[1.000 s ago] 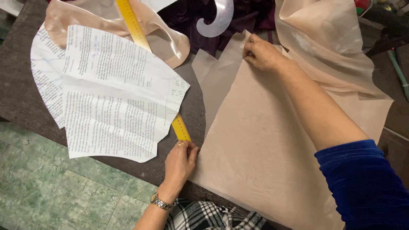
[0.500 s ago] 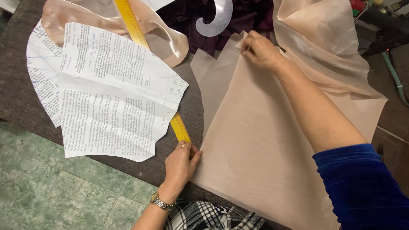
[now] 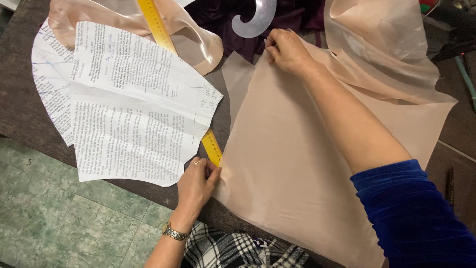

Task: Preparing fabric for cutting by smoothing it and aligning paper patterns using a ruler

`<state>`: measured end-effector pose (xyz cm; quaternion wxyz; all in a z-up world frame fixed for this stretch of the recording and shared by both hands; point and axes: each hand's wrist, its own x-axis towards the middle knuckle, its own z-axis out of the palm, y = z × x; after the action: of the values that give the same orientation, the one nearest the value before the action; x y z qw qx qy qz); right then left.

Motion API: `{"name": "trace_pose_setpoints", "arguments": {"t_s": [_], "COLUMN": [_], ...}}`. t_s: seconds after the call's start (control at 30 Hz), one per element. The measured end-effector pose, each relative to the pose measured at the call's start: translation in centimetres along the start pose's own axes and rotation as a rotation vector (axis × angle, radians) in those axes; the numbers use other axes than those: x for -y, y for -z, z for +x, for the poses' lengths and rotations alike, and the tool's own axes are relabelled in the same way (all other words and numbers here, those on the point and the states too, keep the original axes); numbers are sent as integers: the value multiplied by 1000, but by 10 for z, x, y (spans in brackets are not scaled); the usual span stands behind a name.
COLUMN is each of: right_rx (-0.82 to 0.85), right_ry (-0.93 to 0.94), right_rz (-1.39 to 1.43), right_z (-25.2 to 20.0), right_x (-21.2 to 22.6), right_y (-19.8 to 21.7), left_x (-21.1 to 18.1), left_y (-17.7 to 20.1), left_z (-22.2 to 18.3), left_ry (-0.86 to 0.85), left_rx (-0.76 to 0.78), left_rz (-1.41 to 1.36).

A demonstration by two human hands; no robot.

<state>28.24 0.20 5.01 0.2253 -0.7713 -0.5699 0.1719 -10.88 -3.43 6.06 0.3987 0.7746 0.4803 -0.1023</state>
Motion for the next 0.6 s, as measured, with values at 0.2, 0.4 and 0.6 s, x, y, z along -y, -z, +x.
{"name": "trace_pose_setpoints", "arguments": {"t_s": [0.2,0.4,0.6], "right_rx": [-84,-265,-604], "right_ry": [63,44,-428], "right_rz": [22,36,92], "right_z": [-17,-129,-358], "right_x": [-9,-35,-111], "right_y": [5,39,57], "left_x": [1,-2,9], "left_y": [-3,1,6], "left_z": [1,1,19], "left_ry": [-146,-371,-534], "left_rx": [-165,-268,-235], "left_rz": [-75,61,378]}}
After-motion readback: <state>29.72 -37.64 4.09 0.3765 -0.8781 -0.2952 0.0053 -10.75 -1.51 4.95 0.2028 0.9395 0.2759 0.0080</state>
